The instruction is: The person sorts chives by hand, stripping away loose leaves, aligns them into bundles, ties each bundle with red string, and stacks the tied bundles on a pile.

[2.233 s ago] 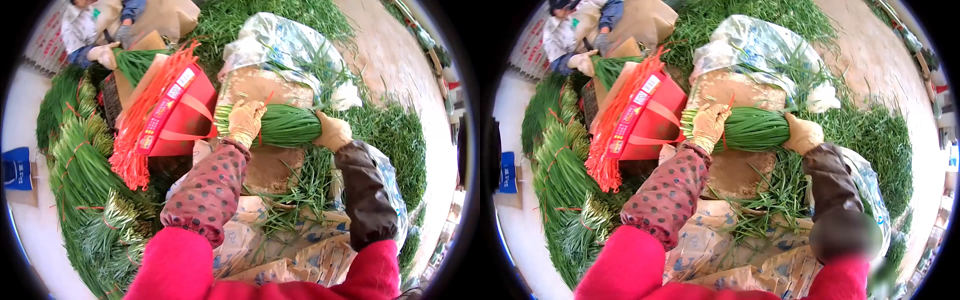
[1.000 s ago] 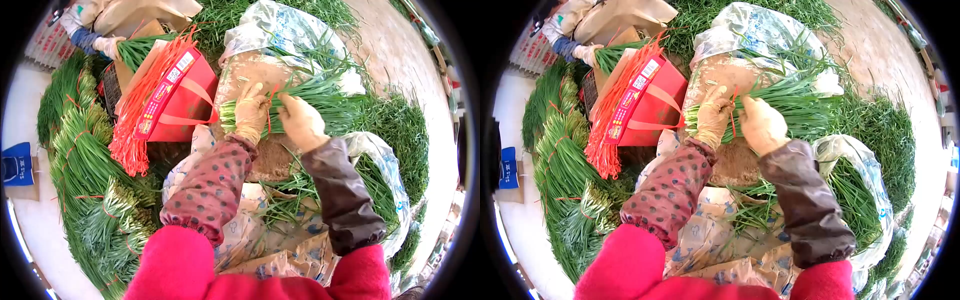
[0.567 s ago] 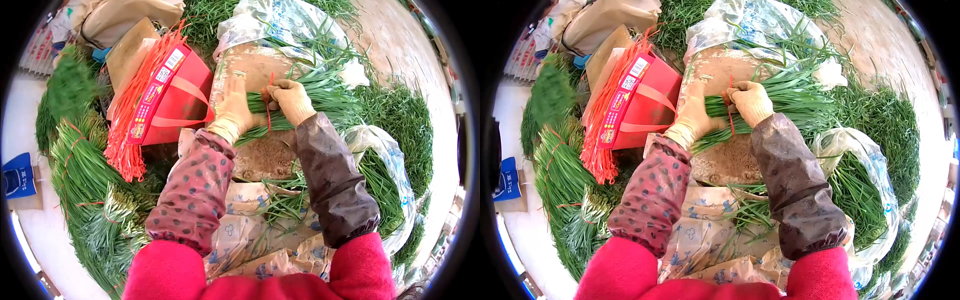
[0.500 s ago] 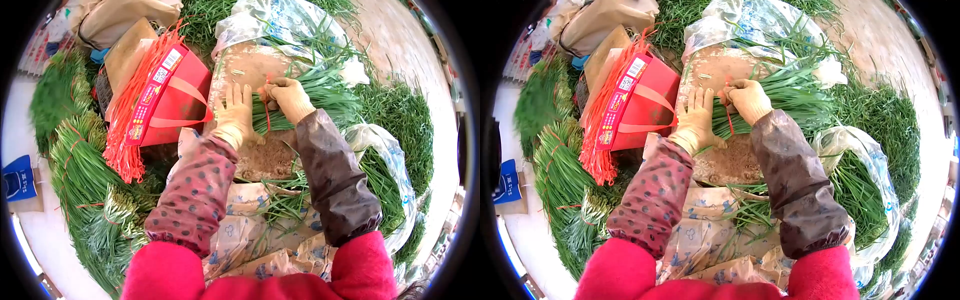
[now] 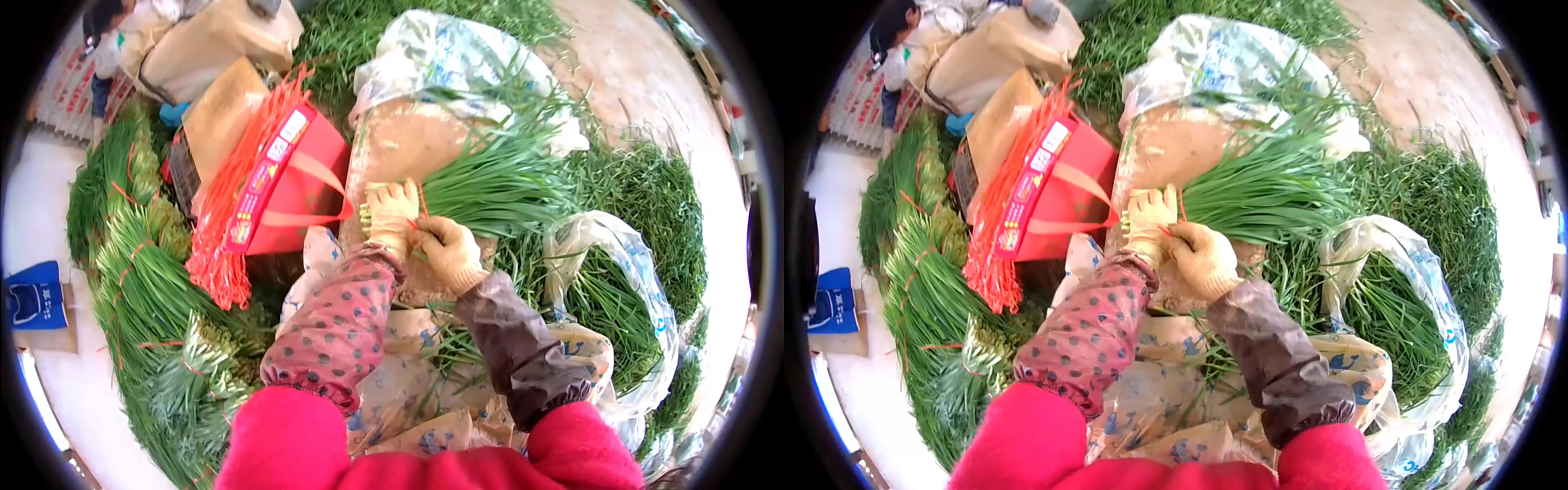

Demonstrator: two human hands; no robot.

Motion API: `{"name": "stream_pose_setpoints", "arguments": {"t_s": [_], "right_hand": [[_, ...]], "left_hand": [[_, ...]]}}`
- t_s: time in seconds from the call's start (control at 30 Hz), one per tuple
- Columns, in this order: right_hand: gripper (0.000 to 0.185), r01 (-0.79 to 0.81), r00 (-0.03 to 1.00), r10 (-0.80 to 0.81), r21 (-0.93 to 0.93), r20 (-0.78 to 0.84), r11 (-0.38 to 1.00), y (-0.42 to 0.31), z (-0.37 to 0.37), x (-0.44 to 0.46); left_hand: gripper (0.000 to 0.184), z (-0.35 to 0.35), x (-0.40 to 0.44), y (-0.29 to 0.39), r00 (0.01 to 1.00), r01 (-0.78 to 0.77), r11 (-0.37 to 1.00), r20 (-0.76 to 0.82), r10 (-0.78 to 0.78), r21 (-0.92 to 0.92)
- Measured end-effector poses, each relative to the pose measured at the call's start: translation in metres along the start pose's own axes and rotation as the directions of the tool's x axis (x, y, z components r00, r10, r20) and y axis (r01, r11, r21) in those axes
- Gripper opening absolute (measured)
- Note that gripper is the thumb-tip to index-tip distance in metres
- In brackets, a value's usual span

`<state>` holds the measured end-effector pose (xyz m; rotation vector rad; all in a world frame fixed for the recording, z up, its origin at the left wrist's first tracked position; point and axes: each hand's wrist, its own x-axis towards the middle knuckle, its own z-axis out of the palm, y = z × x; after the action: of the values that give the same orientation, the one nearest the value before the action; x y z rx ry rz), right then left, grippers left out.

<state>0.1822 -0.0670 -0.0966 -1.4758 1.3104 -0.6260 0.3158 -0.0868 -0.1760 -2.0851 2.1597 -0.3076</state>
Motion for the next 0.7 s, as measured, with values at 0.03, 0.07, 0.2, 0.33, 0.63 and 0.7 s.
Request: {"name": "stream_pose_setpoints", "arguments": {"t_s": [0.03,0.07,0.2,0.33,0.63,0.7], "right_hand": [[0.022,0.025,0.999,-0.024,-0.014,0.029,1.0,-0.016,-0.006,0.013],[0.023,-0.036,0.999,0.036,0.022,0.022,0.999,-0.035,-0.013,0.02],[0.025,-0.074,0.991,0.085,0.109,-0.1,0.991,-0.06,-0.011,0.03],[0.026,-0.106,0.986,0.127,0.184,-0.106,0.977,-0.048,-0.013,0.032],[0.027,-0.024,1.0,0.029,-0.3,0.011,0.954,0.027,-0.004,-0.028],[0.028,-0.062,0.997,0.068,-0.211,0.021,0.976,0.027,-0.007,-0.027]], "left_hand": [[0.064,-0.009,0.004,-0.002,1.0,-0.028,0.998,0.003,0.028,-0.05],[0.064,-0.018,0.004,-0.001,0.999,-0.032,0.998,-0.025,0.031,-0.047],[0.093,-0.041,-0.01,0.018,0.987,-0.05,0.996,0.146,0.06,-0.069],[0.065,-0.038,-0.008,0.018,0.985,0.033,0.969,0.172,0.01,-0.246],[0.053,-0.017,-0.003,0.025,0.993,-0.031,0.999,0.11,0.034,-0.031],[0.068,-0.025,0.0,0.023,0.986,-0.023,0.999,0.163,0.027,-0.03]]}}
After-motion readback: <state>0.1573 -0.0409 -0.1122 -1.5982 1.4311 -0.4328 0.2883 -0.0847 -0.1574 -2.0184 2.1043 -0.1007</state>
